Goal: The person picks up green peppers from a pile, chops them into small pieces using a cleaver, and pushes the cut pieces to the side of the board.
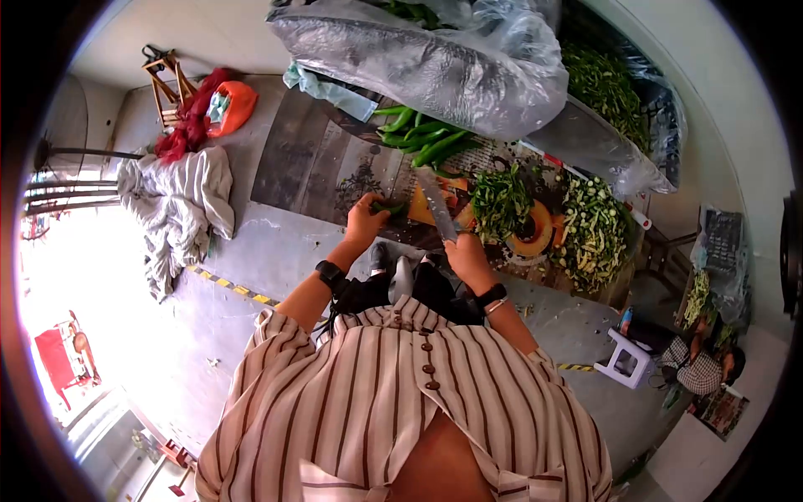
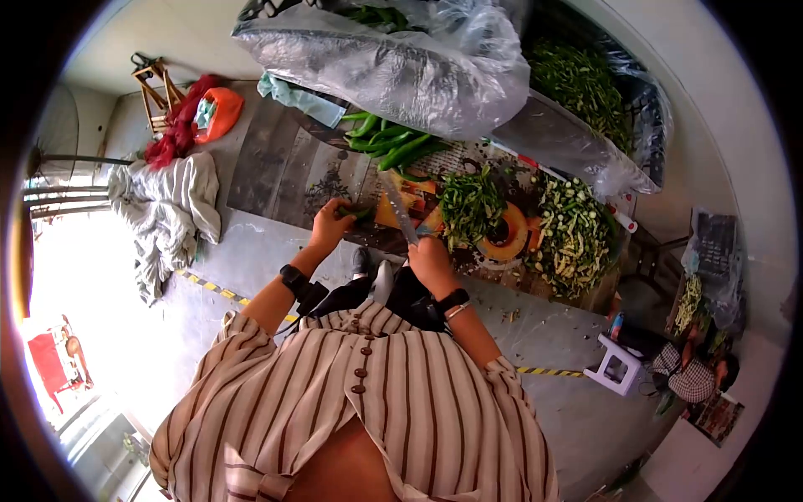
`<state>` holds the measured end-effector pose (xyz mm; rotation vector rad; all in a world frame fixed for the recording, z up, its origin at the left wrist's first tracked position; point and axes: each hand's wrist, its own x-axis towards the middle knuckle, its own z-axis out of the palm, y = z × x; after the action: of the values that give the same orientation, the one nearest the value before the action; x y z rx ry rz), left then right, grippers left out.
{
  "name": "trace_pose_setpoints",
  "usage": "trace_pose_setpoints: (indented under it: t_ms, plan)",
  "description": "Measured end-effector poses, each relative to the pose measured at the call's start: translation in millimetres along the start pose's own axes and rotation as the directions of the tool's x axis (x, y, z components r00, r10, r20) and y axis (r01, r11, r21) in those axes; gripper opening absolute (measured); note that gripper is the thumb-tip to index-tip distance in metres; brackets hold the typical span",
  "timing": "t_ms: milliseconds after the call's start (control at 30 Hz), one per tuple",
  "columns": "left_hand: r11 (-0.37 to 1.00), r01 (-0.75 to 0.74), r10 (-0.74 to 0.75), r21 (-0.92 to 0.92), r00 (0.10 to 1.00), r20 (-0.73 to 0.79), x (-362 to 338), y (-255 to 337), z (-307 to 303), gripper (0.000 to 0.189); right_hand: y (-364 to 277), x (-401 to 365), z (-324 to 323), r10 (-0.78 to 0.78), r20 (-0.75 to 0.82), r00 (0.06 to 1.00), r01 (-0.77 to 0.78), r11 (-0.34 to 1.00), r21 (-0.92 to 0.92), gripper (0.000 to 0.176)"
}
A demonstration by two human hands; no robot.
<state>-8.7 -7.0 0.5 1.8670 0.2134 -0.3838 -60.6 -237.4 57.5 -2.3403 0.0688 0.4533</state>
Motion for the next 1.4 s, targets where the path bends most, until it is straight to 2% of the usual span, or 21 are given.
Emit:
trace_pose_setpoints:
  t_ms: [67,167,300,367,467,533,600,667,733,767,833,867,1000,1067,1200,1267,1400]
  plan:
    - [1.0,0.002,-0.002,-0.006,1.0,-0.017,-1.5,1.6,0.1,0.028,-13.9,6.4,6.3,-0.024,0.033,0.999,0.024,1.0,-0.01,0.032]
    - [1.0,0.0,-0.001,-0.012,0.999,-0.038,-2.4,3.5,1.5,0.025,-22.7,16.6,17.7,-0.145,0.08,0.986,0.157,0.974,-0.162,0.02]
    - [0.998,-0.056,0.054,-0.033,0.997,-0.052,-0.1,-0.9,1.9,0.022,-29.6,29.5,29.4,-0.15,0.088,0.985,0.165,0.965,-0.203,0.024]
    - [0.997,-0.069,0.067,-0.04,0.997,-0.049,3.7,-6.3,1.8,0.022,-37.3,36.4,30.3,-0.078,0.131,0.988,0.112,0.954,-0.277,0.013]
    - [0.988,-0.146,0.147,0.043,0.989,-0.023,2.7,-11.2,-0.3,0.021,-40.9,51.7,37.6,-0.021,0.171,0.985,0.069,0.958,-0.278,0.013]
    - [0.925,-0.318,0.326,0.207,0.945,-0.005,-2.8,-0.1,-5.5,0.019,-38.6,56.1,44.2,-0.059,0.133,0.989,0.095,0.955,-0.28,0.014]
    - [0.908,-0.321,0.333,0.271,0.943,0.004,-2.6,9.2,-12.0,0.018,-36.7,60.6,44.9,-0.103,0.096,0.99,0.127,0.949,-0.289,0.014]
    - [0.891,-0.315,0.329,0.328,0.944,0.012,-2.4,11.4,-16.7,0.018,-32.9,56.9,41.6,-0.116,0.014,0.993,0.117,0.978,-0.174,0.017]
    - [0.694,-0.531,0.573,0.486,0.817,0.073,4.7,11.8,-23.0,0.018,-30.1,52.0,38.0,-0.114,0.016,0.993,0.115,0.982,-0.152,0.019]
    - [0.699,-0.525,0.571,0.486,0.819,0.063,5.5,11.5,-23.5,0.018,-29.1,50.4,37.1,-0.107,0.013,0.994,0.108,0.986,-0.124,0.021]
    - [0.505,-0.604,0.683,0.617,0.716,0.141,3.2,16.0,-26.0,0.017,-37.4,45.9,30.0,-0.064,0.074,0.995,0.073,0.99,-0.119,0.022]
    - [0.511,-0.598,0.679,0.617,0.721,0.136,2.3,15.0,-26.8,0.017,-40.4,43.3,27.9,-0.017,0.126,0.992,0.031,0.993,-0.113,0.023]
    - [0.514,-0.639,0.71,0.572,0.691,0.133,3.6,4.7,-28.8,0.016,-30.2,40.2,32.6,-0.019,0.179,0.984,0.036,0.995,-0.09,0.024]
    - [0.538,-0.651,0.717,0.535,0.687,0.116,3.4,-0.4,-31.9,0.017,-25.2,37.1,36.3,0.059,0.239,0.969,-0.039,0.996,-0.085,0.024]
    - [0.548,-0.644,0.7,0.534,0.702,0.129,-0.4,-5.0,-35.3,0.017,-24.4,28.9,39.0,0.068,0.277,0.958,-0.028,0.989,-0.147,0.024]
    - [0.566,-0.653,0.704,0.504,0.701,0.117,-1.6,-10.8,-34.1,0.017,-25.6,26.0,39.1,-0.102,0.245,0.964,0.144,0.976,-0.162,0.032]
    - [0.636,-0.619,0.674,0.46,0.736,0.059,-8.5,-19.2,-30.8,0.02,-22.6,24.0,45.7,-0.102,0.265,0.959,0.145,0.978,-0.147,0.033]
